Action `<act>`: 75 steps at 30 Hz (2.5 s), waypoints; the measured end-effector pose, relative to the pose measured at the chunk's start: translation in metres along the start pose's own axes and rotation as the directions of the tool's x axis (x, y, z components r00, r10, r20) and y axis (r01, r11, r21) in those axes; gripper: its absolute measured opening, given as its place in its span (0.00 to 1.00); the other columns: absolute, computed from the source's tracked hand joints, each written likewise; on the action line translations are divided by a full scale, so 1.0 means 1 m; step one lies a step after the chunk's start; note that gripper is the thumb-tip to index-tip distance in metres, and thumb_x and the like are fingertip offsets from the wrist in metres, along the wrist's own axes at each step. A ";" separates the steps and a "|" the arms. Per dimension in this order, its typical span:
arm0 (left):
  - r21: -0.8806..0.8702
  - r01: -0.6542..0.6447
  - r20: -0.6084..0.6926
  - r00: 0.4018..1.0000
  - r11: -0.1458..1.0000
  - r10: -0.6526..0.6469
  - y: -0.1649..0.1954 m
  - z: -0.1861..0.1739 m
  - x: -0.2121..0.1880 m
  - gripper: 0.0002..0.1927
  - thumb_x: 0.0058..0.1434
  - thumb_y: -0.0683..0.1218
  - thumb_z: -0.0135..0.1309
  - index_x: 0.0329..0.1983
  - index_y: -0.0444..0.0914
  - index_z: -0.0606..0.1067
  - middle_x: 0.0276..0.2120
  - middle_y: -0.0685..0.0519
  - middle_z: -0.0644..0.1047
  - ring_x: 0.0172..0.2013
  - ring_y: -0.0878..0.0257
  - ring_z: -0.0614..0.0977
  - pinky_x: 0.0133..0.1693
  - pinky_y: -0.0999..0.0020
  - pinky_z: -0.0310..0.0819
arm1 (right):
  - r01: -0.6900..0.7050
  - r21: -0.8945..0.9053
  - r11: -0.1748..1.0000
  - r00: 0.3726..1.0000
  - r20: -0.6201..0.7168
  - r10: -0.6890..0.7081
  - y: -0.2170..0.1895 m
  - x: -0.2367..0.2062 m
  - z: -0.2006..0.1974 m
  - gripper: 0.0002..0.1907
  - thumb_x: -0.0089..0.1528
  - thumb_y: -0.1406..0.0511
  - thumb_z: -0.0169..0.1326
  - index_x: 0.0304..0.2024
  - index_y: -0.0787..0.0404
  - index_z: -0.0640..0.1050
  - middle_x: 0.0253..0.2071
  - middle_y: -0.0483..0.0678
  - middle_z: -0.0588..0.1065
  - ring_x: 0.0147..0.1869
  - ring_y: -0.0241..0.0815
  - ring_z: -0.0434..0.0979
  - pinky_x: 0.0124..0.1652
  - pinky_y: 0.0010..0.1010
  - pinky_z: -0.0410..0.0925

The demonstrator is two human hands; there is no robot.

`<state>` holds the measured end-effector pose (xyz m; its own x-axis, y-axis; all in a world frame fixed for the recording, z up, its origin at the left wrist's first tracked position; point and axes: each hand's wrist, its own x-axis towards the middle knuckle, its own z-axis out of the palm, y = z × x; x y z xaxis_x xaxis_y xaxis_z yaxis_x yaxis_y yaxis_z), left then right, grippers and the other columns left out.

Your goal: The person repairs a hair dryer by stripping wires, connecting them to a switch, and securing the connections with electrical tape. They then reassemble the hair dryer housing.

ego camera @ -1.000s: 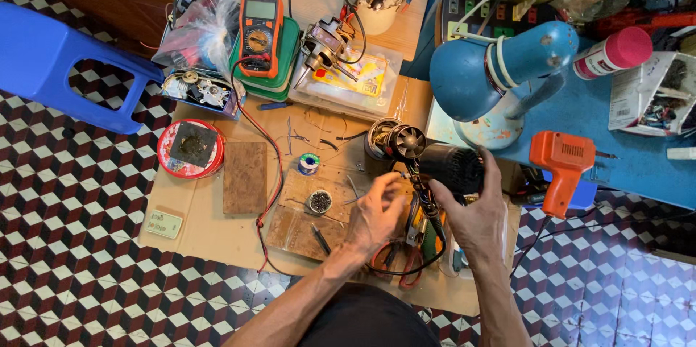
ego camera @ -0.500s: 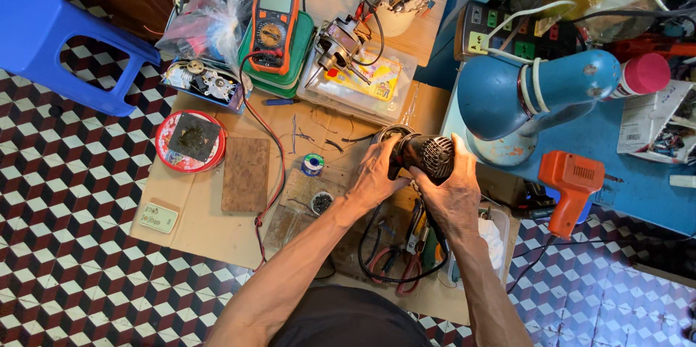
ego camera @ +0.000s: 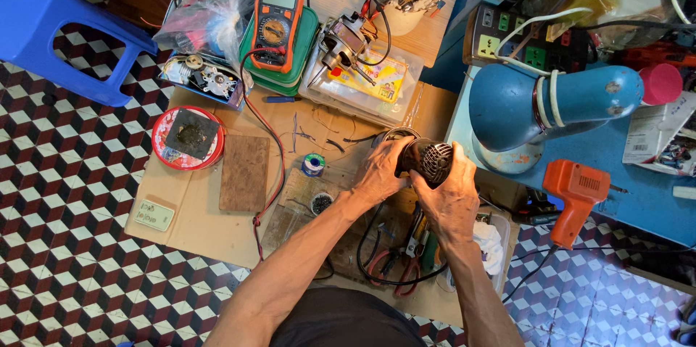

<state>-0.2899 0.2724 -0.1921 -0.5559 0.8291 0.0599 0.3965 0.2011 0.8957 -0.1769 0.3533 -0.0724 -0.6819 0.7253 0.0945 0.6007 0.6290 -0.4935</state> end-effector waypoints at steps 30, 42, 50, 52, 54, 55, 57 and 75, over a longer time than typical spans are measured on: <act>0.014 0.005 -0.036 0.999 1.000 -0.005 0.001 0.000 0.000 0.44 0.49 0.52 0.72 0.67 0.48 0.63 0.58 0.45 0.75 0.61 0.46 0.74 0.59 0.51 0.70 | -0.038 -0.058 0.998 0.998 -0.053 0.035 -0.003 -0.001 0.008 0.48 0.55 0.59 0.69 0.70 0.65 0.59 0.59 0.64 0.67 0.58 0.64 0.74 0.50 0.49 0.72; 0.019 -0.018 -0.043 0.999 1.000 0.019 0.001 0.000 0.000 0.44 0.49 0.53 0.72 0.67 0.47 0.63 0.56 0.47 0.77 0.60 0.48 0.75 0.57 0.51 0.72 | -0.137 -0.007 0.991 0.990 0.026 0.137 0.005 0.006 0.006 0.48 0.54 0.57 0.69 0.70 0.63 0.60 0.57 0.63 0.68 0.57 0.62 0.75 0.51 0.47 0.72; 0.044 -0.020 -0.045 0.999 0.999 0.022 0.000 0.000 0.000 0.42 0.51 0.52 0.70 0.68 0.47 0.63 0.57 0.47 0.77 0.60 0.48 0.76 0.58 0.51 0.72 | -0.027 -0.024 0.999 1.000 0.009 0.027 0.004 0.006 0.007 0.48 0.54 0.58 0.69 0.69 0.65 0.60 0.56 0.64 0.68 0.55 0.63 0.76 0.49 0.47 0.72; 0.051 -0.020 -0.041 0.999 0.999 0.022 0.000 0.001 0.000 0.42 0.51 0.53 0.70 0.67 0.47 0.64 0.57 0.47 0.77 0.60 0.48 0.76 0.58 0.51 0.71 | -0.088 -0.048 0.995 0.995 0.033 0.090 0.003 0.007 0.006 0.47 0.54 0.57 0.69 0.69 0.65 0.60 0.55 0.64 0.69 0.54 0.63 0.76 0.48 0.47 0.73; 0.054 -0.020 -0.035 0.999 0.998 0.022 -0.001 0.001 0.001 0.43 0.50 0.53 0.71 0.67 0.47 0.63 0.56 0.46 0.76 0.59 0.48 0.76 0.59 0.50 0.69 | -0.066 -0.066 0.996 0.997 0.028 0.068 0.001 0.007 0.005 0.48 0.54 0.57 0.69 0.69 0.65 0.60 0.54 0.64 0.69 0.53 0.63 0.76 0.47 0.47 0.73; 0.053 -0.020 -0.029 0.999 0.998 0.021 -0.001 0.001 0.001 0.43 0.50 0.53 0.71 0.67 0.47 0.63 0.56 0.47 0.76 0.60 0.48 0.76 0.59 0.50 0.69 | -0.055 -0.075 0.996 0.998 0.026 0.057 0.000 0.007 0.004 0.48 0.54 0.57 0.69 0.69 0.66 0.60 0.54 0.64 0.69 0.53 0.63 0.76 0.47 0.47 0.73; 0.053 -0.018 -0.020 1.000 0.998 0.019 -0.001 0.000 0.001 0.43 0.50 0.53 0.71 0.67 0.48 0.63 0.57 0.47 0.77 0.60 0.48 0.75 0.60 0.50 0.69 | -0.058 -0.085 0.995 0.997 0.048 0.063 -0.001 0.008 0.003 0.48 0.54 0.57 0.69 0.68 0.66 0.59 0.53 0.64 0.68 0.52 0.62 0.77 0.46 0.47 0.73; 0.000 -0.246 0.043 0.968 0.969 0.246 0.026 -0.013 0.008 0.50 0.44 0.46 0.75 0.69 0.42 0.63 0.63 0.44 0.72 0.63 0.45 0.74 0.64 0.54 0.68 | -0.514 0.347 0.785 0.849 0.074 0.523 0.066 -0.058 -0.063 0.27 0.71 0.55 0.44 0.68 0.60 0.69 0.60 0.54 0.77 0.61 0.48 0.78 0.58 0.36 0.68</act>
<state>-0.2938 0.2778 -0.1631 -0.4094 0.8747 0.2594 0.5211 -0.0092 0.8534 -0.0716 0.3704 -0.0558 -0.2951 0.9244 -0.2418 0.6771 0.0238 -0.7355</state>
